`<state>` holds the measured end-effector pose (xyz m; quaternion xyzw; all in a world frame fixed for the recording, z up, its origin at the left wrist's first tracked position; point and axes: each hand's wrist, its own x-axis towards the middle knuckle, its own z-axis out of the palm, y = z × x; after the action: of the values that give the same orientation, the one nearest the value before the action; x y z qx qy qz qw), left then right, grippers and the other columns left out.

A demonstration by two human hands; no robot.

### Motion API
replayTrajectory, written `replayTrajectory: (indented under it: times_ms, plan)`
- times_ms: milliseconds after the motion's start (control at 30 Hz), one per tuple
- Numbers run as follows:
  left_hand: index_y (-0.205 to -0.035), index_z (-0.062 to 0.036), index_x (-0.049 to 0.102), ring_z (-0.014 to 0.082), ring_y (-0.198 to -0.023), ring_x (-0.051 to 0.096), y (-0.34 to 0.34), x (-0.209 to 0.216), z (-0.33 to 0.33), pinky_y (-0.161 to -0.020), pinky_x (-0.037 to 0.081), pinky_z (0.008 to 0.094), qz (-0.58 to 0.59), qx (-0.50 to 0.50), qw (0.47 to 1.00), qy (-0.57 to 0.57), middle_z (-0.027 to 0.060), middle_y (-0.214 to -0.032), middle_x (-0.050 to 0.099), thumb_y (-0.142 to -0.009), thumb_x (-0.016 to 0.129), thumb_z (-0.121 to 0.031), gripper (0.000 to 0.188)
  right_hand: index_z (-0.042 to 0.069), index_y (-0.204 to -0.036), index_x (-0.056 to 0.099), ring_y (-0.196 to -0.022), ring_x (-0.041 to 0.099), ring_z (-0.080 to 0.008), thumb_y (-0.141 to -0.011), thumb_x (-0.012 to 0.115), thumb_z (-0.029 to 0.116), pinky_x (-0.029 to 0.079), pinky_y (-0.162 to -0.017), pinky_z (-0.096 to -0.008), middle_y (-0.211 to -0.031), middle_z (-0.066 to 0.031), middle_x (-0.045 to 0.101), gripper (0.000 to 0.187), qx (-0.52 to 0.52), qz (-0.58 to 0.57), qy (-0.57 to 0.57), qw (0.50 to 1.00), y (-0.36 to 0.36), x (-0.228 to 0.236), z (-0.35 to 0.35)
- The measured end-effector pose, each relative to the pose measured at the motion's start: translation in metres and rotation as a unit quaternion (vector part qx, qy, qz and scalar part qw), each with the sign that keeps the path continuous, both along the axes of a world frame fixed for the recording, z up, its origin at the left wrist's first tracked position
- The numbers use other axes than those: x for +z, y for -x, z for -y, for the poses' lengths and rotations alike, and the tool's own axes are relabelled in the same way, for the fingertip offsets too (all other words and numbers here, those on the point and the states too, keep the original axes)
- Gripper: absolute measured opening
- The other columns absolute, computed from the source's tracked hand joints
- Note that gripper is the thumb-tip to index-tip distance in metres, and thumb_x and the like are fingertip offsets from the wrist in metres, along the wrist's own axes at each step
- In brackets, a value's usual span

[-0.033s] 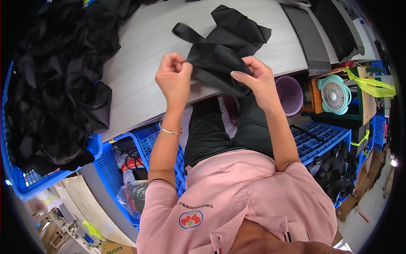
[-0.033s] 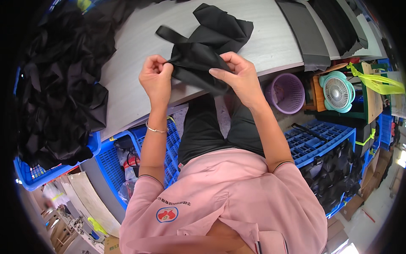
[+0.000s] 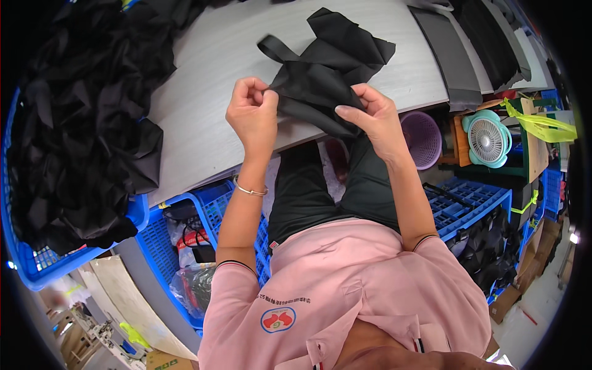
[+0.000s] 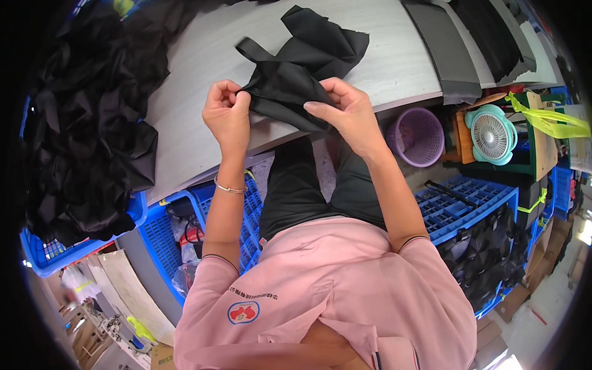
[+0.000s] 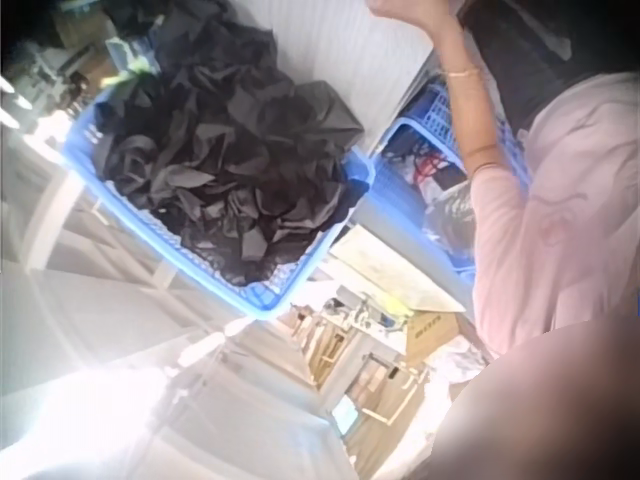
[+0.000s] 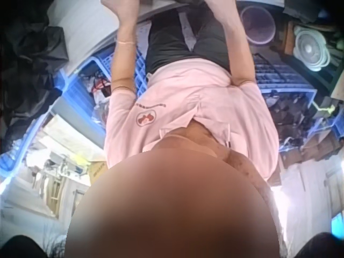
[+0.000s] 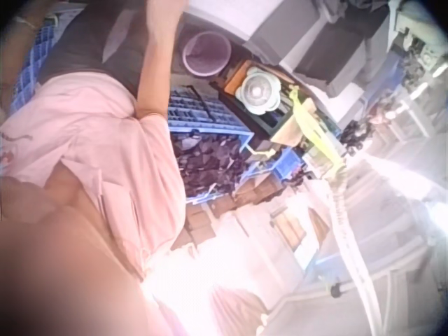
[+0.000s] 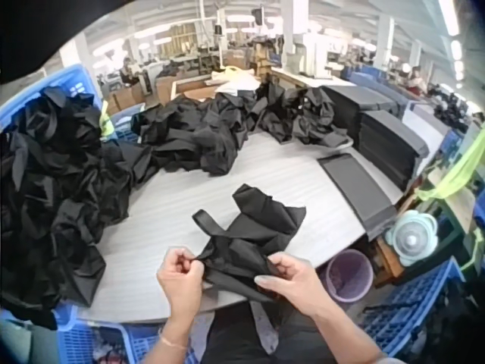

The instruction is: Inspecting and sorting black textile pieces at a factory workbench.

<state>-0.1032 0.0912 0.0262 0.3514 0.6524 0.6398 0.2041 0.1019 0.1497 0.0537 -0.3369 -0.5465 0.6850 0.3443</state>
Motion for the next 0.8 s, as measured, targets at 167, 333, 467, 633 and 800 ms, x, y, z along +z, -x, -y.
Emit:
replayTrajectory:
  times_ms: [167, 333, 467, 633, 800]
  plan:
    - [-0.12, 0.0001, 0.061, 0.0062, -0.082, 0.058, -0.009, 0.004, 0.002, -0.074, 0.047, 0.0214, 0.015, -0.12, 0.993, 0.019, 0.002, -0.099, 0.062, -0.08, 0.058, 0.009, 0.041, 0.007, -0.106, 0.067, -0.075, 0.056, -0.0033, -0.098, 0.062, 0.023, 0.044, -0.068, -0.0176, -0.088, 0.0062, 0.064, 0.019, -0.019, -0.079, 0.23, 0.97, -0.012, -0.008, -0.021]
    - [-0.138, 0.0033, 0.049, 0.0162, -0.118, 0.057, 0.006, 0.018, 0.009, -0.107, 0.039, 0.0301, 0.282, -0.352, 0.89, 0.07, 0.0087, -0.129, 0.06, -0.083, 0.067, -0.002, 0.058, 0.006, -0.107, 0.067, -0.082, 0.063, -0.0042, -0.098, 0.063, 0.018, 0.051, -0.075, -0.0198, -0.092, 0.0034, 0.069, 0.016, 0.019, -0.116, 0.187, 0.975, -0.032, -0.023, -0.032]
    - [-0.137, 0.0027, 0.05, 0.0167, -0.115, 0.06, 0.023, 0.006, 0.007, -0.104, 0.043, 0.0294, 0.421, -0.396, 0.813, 0.071, 0.0084, -0.127, 0.062, -0.082, 0.07, -0.003, 0.059, 0.006, -0.107, 0.064, -0.083, 0.065, -0.0047, -0.096, 0.064, 0.015, 0.051, -0.077, -0.0195, -0.098, 0.0011, 0.069, 0.014, 0.032, -0.143, 0.171, 0.974, -0.038, -0.034, -0.042]
    - [-0.128, 0.0022, 0.056, 0.0129, -0.102, 0.065, 0.018, 0.002, 0.006, -0.096, 0.049, 0.0271, 0.379, -0.477, 0.791, 0.047, 0.0066, -0.114, 0.068, -0.08, 0.074, -0.002, 0.051, 0.005, -0.104, 0.063, -0.084, 0.064, -0.0057, -0.093, 0.07, 0.021, 0.052, -0.078, -0.0215, -0.097, 0.0007, 0.069, 0.021, 0.069, -0.178, 0.192, 0.963, -0.044, -0.036, -0.047]
    - [-0.127, 0.0023, 0.056, 0.0133, -0.101, 0.065, 0.011, 0.004, 0.005, -0.094, 0.051, 0.0268, 0.454, -0.462, 0.762, 0.0, 0.007, -0.115, 0.068, -0.079, 0.075, -0.001, 0.051, 0.004, -0.099, 0.063, -0.083, 0.064, -0.0071, -0.084, 0.08, 0.029, 0.052, -0.078, -0.0219, -0.095, 0.0, 0.068, 0.033, 0.111, -0.192, 0.196, 0.955, -0.053, -0.029, -0.053]
